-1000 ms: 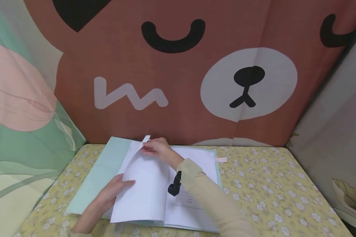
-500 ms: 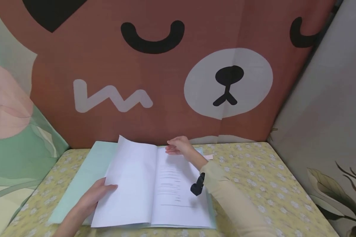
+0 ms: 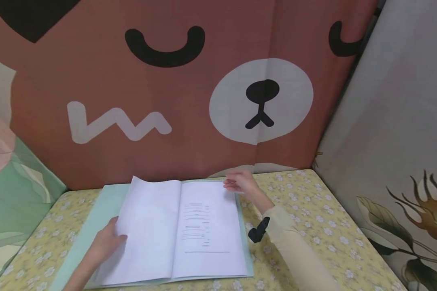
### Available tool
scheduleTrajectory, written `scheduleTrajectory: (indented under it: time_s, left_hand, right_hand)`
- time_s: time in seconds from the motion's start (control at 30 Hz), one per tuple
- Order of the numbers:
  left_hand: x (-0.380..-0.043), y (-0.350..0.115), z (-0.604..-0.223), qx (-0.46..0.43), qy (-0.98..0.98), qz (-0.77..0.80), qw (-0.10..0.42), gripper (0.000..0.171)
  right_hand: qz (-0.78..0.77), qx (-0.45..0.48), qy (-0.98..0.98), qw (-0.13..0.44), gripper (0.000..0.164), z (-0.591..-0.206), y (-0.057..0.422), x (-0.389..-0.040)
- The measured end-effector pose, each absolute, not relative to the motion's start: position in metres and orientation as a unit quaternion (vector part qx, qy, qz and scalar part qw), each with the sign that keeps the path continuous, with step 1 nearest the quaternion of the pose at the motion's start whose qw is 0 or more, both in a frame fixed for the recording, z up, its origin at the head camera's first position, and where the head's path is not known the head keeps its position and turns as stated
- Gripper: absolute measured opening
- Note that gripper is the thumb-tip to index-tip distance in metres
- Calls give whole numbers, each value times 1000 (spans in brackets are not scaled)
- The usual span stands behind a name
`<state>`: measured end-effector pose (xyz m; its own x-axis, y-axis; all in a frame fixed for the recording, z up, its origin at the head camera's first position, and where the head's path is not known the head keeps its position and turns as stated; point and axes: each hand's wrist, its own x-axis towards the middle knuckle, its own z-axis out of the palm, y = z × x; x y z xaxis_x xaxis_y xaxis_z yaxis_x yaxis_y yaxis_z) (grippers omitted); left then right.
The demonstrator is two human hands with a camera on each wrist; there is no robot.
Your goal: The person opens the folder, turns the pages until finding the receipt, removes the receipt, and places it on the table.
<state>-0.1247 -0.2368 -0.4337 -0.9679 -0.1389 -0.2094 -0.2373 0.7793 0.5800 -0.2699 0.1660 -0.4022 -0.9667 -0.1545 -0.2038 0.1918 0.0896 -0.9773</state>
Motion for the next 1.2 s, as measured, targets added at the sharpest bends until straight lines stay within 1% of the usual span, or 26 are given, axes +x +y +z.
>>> scheduleTrajectory:
  time_s: [0.1, 0.17, 0.23, 0.3, 0.37, 0.43, 0.47, 0.53, 0.63, 0.7, 0.73, 0.8, 0.93, 1.07, 1.2]
  left_hand:
    - [-123, -234, -435, -107, 949, 287, 75, 73]
    - [-122, -229, -435, -108, 957, 261, 63, 74]
    - [-122, -224, -435, -89, 970, 224, 33, 73]
    - [-121, -220, -435, -41, 983, 180, -9, 71]
    - [-120, -219, -437, 27, 989, 141, -47, 72]
    - [-119, -220, -439, 96, 986, 120, -61, 75]
    - [-119, -220, -440, 118, 984, 123, -50, 76]
    - [-118, -219, -442, 134, 981, 140, -5, 71]
    - [-118, -217, -444, 100, 976, 175, 79, 58]
    - [-120, -215, -445, 72, 973, 187, 117, 50]
    - [-121, -214, -445, 62, 970, 194, 130, 50]
    - [-122, -214, -446, 53, 967, 204, 143, 52]
    - [-122, -216, -447, 52, 960, 227, 155, 61]
    - [-122, -216, -447, 47, 957, 235, 165, 70]
    - [-121, -217, -448, 52, 956, 239, 163, 80]
  right_hand:
    - [-677, 22, 726, 120, 34, -409, 177, -270]
    - [-676, 27, 728, 113, 36, -413, 181, -270]
    - [-671, 32, 733, 108, 38, -417, 185, -271]
    - [-666, 39, 737, 106, 39, -420, 187, -272]
    - [-662, 41, 741, 105, 38, -423, 187, -272]
    - [-657, 43, 745, 103, 35, -425, 187, -272]
    - [-656, 42, 747, 101, 34, -426, 186, -272]
    - [-653, 32, 751, 99, 33, -427, 185, -271]
    - [-644, 20, 759, 94, 32, -429, 183, -270]
    - [-634, 10, 768, 88, 31, -430, 182, -269]
    - [-628, 6, 774, 84, 31, -430, 181, -268]
    - [-615, -1, 784, 78, 33, -431, 180, -267]
    - [-588, -10, 806, 73, 38, -432, 178, -267]
    - [-557, -11, 828, 64, 38, -437, 178, -268]
    - [-469, -73, 879, 43, 43, -443, 179, -265]
